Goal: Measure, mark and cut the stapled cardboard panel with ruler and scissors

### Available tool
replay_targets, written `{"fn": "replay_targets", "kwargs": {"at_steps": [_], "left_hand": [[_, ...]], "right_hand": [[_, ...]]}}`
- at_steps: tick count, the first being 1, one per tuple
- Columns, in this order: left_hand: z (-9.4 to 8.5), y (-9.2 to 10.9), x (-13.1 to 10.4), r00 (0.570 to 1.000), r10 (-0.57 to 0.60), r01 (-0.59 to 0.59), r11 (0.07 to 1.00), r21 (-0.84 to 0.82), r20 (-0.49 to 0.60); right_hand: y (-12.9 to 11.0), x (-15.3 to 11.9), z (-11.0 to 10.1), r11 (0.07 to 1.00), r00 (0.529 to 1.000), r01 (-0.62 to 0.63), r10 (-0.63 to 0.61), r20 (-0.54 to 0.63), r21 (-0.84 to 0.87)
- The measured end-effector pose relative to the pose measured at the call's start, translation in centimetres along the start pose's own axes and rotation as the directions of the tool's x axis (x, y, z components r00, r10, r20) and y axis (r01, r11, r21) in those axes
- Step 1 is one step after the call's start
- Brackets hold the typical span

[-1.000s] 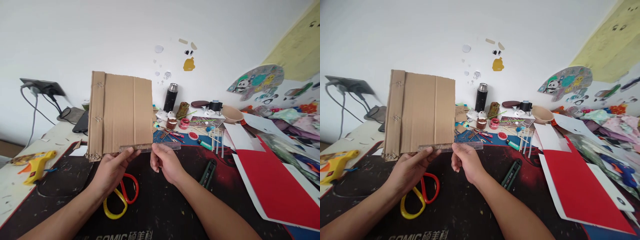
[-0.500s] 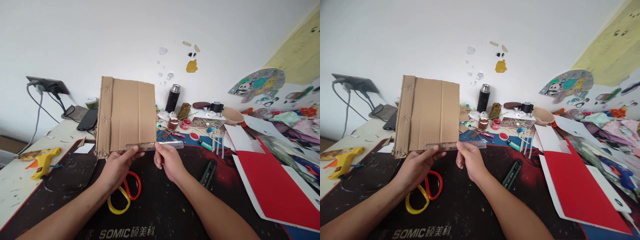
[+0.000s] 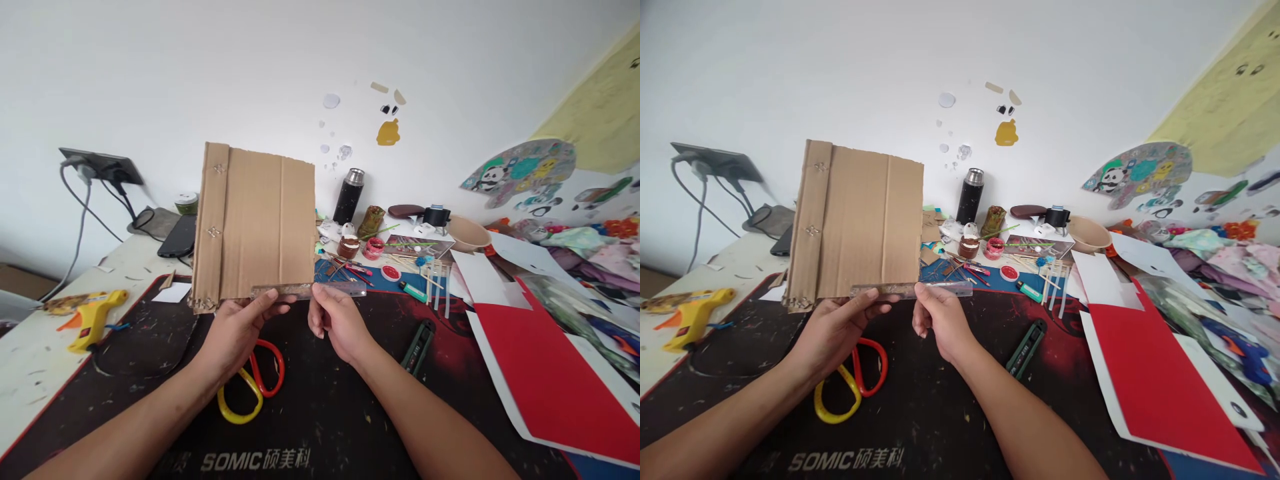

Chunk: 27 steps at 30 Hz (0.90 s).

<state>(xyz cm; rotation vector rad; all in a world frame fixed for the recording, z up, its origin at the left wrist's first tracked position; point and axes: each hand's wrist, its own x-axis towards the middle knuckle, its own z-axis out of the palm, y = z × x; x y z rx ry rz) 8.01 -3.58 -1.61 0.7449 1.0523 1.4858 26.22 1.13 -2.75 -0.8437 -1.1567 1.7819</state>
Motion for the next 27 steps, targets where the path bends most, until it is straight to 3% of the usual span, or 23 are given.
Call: {"fn": "replay_targets", "kwargs": {"at_steps": [8, 27], "left_hand": [[-0.28, 0.43, 0.34, 0.998, 0.026, -0.029, 0.999, -0.04, -0.058], [-0.66, 0.34, 0.51, 0.998, 0.043, -0.046, 0.998, -0.049, -0.055]], "right_hand": [[-0.27, 0.07, 0.04, 0.996, 1.0, 0.013, -0.011, -0.03, 0.094], [-0.39, 0.17, -0.11, 0.996, 0.998, -0.015, 0.02, -0.059, 0.087]]}}
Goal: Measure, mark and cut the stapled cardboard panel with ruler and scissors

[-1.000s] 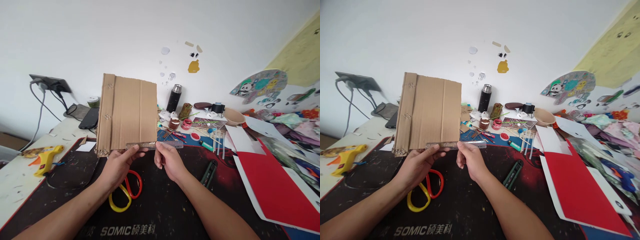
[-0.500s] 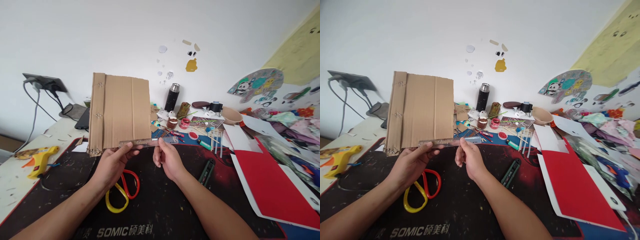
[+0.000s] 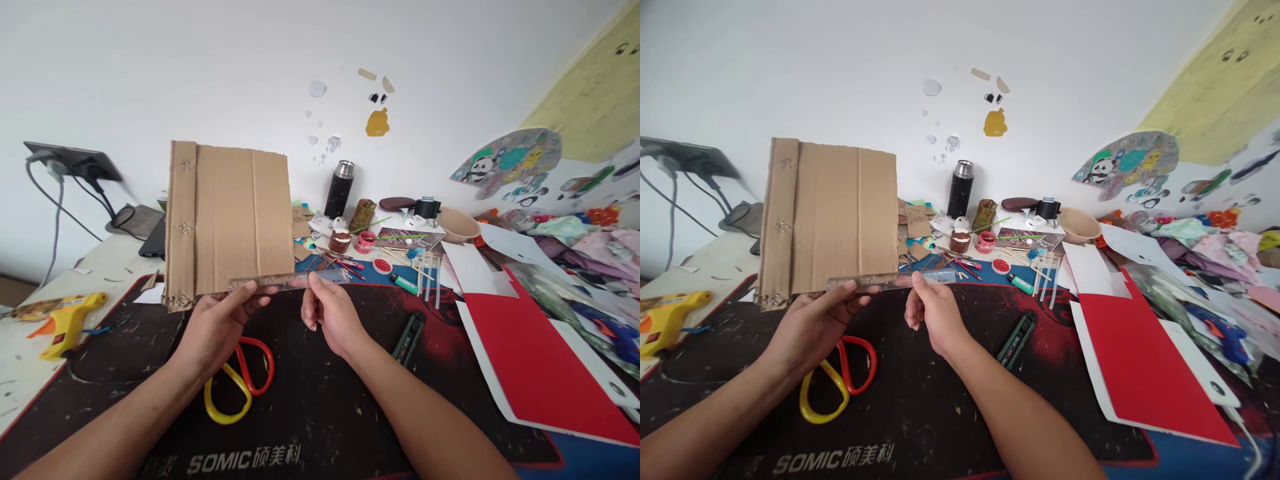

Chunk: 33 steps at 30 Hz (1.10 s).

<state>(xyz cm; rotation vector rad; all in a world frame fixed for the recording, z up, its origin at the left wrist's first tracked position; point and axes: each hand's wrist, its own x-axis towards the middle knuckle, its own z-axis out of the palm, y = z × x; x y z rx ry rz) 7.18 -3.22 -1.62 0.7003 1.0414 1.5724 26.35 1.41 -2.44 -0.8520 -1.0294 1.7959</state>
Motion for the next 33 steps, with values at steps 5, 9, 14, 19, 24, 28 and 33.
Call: {"fn": "replay_targets", "kwargs": {"at_steps": [5, 9, 14, 19, 24, 28, 33], "left_hand": [[0.3, 0.08, 0.07, 1.0, -0.006, 0.006, 1.0, 0.0, -0.02], [0.34, 0.13, 0.19, 1.0, 0.003, -0.003, 1.0, 0.015, -0.03], [0.23, 0.29, 0.22, 1.0, 0.0, 0.001, 1.0, 0.029, -0.026], [0.2, 0.36, 0.21, 0.999, -0.011, 0.012, 0.999, 0.048, -0.037], [0.04, 0.26, 0.18, 0.999, -0.021, 0.023, 0.999, 0.045, -0.032], [-0.12, 0.08, 0.21, 1.0, -0.013, 0.014, 0.999, 0.042, -0.028], [-0.17, 0.16, 0.18, 0.999, -0.018, 0.019, 0.999, 0.031, -0.03]], "right_hand": [[-0.03, -0.02, -0.03, 1.0, 1.0, -0.008, 0.008, -0.002, 0.002], [-0.07, 0.0, -0.01, 1.0, 1.0, -0.019, 0.019, 0.005, -0.003], [-0.11, -0.02, 0.06, 1.0, 0.999, -0.029, 0.029, 0.016, -0.001], [-0.08, -0.07, -0.02, 0.999, 0.999, -0.039, 0.039, 0.021, -0.009], [-0.05, -0.07, -0.13, 0.999, 0.999, -0.033, 0.034, 0.023, -0.027], [-0.03, -0.06, -0.2, 0.998, 0.999, -0.029, 0.03, 0.026, -0.048], [0.0, -0.01, -0.22, 0.999, 0.999, -0.035, 0.036, 0.024, -0.04]]}}
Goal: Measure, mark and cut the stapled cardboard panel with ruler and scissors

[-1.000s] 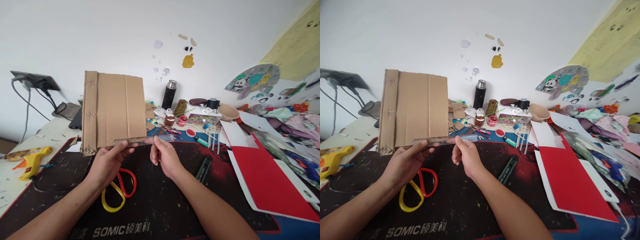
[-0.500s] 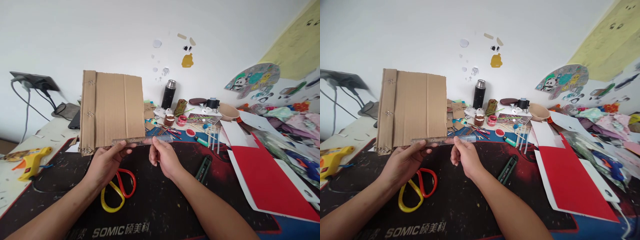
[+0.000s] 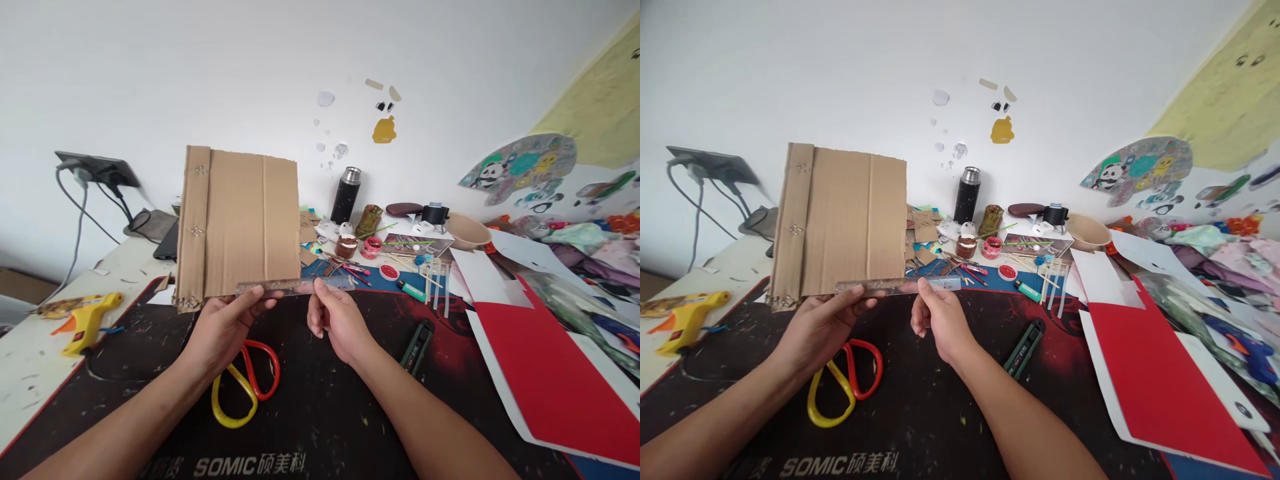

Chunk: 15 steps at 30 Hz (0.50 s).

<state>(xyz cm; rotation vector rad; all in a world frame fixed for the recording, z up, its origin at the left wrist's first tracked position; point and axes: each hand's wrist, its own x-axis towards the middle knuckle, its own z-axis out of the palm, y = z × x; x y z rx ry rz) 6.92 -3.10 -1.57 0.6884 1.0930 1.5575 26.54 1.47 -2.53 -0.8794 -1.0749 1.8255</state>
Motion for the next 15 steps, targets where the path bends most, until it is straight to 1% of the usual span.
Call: {"fn": "replay_targets", "kwargs": {"at_steps": [4, 9, 15], "left_hand": [[-0.01, 0.08, -0.04, 1.0, -0.011, 0.011, 1.0, -0.003, 0.0], [-0.08, -0.13, 0.2, 1.0, 0.0, 0.0, 1.0, -0.004, 0.007], [-0.35, -0.49, 0.4, 1.0, -0.015, 0.015, 1.0, 0.004, 0.009]], "right_hand": [[0.04, 0.02, 0.07, 1.0, 1.0, -0.002, 0.003, -0.021, 0.017], [0.19, 0.01, 0.1, 1.0, 1.0, 0.014, -0.014, -0.021, -0.007], [0.4, 0.16, 0.19, 1.0, 0.999, 0.012, -0.013, -0.038, -0.014]]}}
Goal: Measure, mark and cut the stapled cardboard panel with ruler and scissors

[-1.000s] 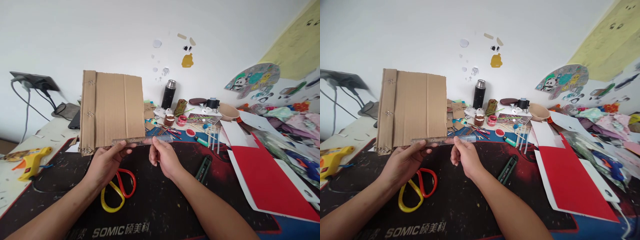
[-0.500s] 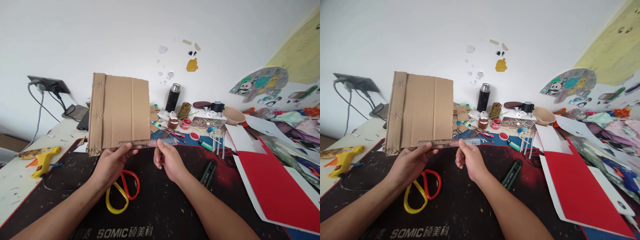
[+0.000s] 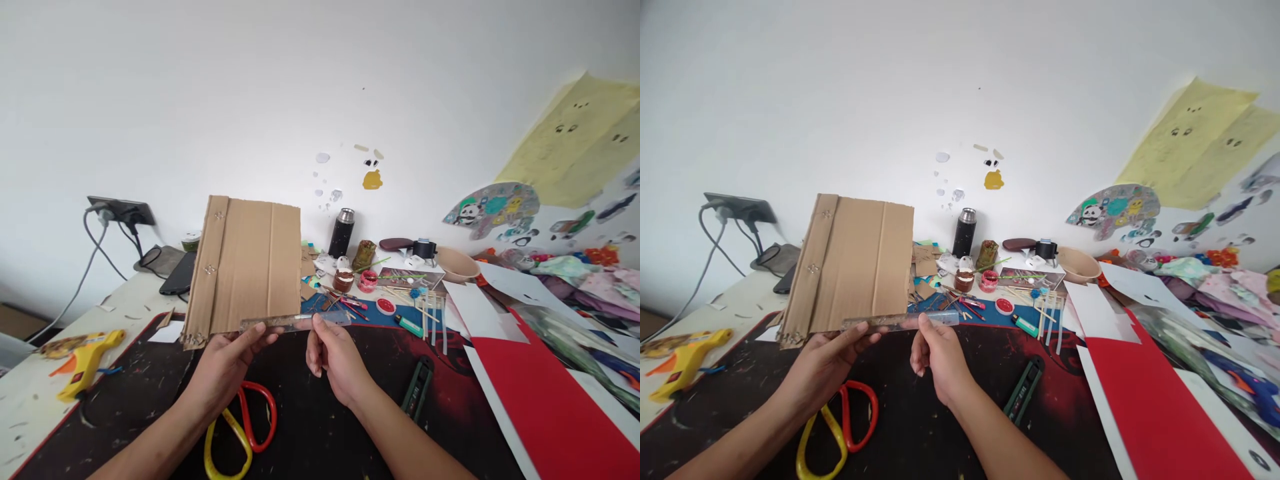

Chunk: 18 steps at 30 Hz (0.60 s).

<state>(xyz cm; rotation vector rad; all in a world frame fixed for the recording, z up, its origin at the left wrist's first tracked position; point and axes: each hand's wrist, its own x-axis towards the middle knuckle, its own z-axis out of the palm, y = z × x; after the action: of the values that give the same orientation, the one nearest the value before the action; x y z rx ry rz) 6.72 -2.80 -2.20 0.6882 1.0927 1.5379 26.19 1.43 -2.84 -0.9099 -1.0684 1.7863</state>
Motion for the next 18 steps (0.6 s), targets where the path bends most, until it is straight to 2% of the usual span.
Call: {"fn": "replay_targets", "kwargs": {"at_steps": [18], "left_hand": [[-0.48, -0.42, 0.31, 1.0, -0.012, 0.012, 1.0, 0.006, 0.015]], "right_hand": [[0.23, 0.2, -0.07, 1.0, 1.0, 0.017, -0.017, -0.001, 0.002]]}}
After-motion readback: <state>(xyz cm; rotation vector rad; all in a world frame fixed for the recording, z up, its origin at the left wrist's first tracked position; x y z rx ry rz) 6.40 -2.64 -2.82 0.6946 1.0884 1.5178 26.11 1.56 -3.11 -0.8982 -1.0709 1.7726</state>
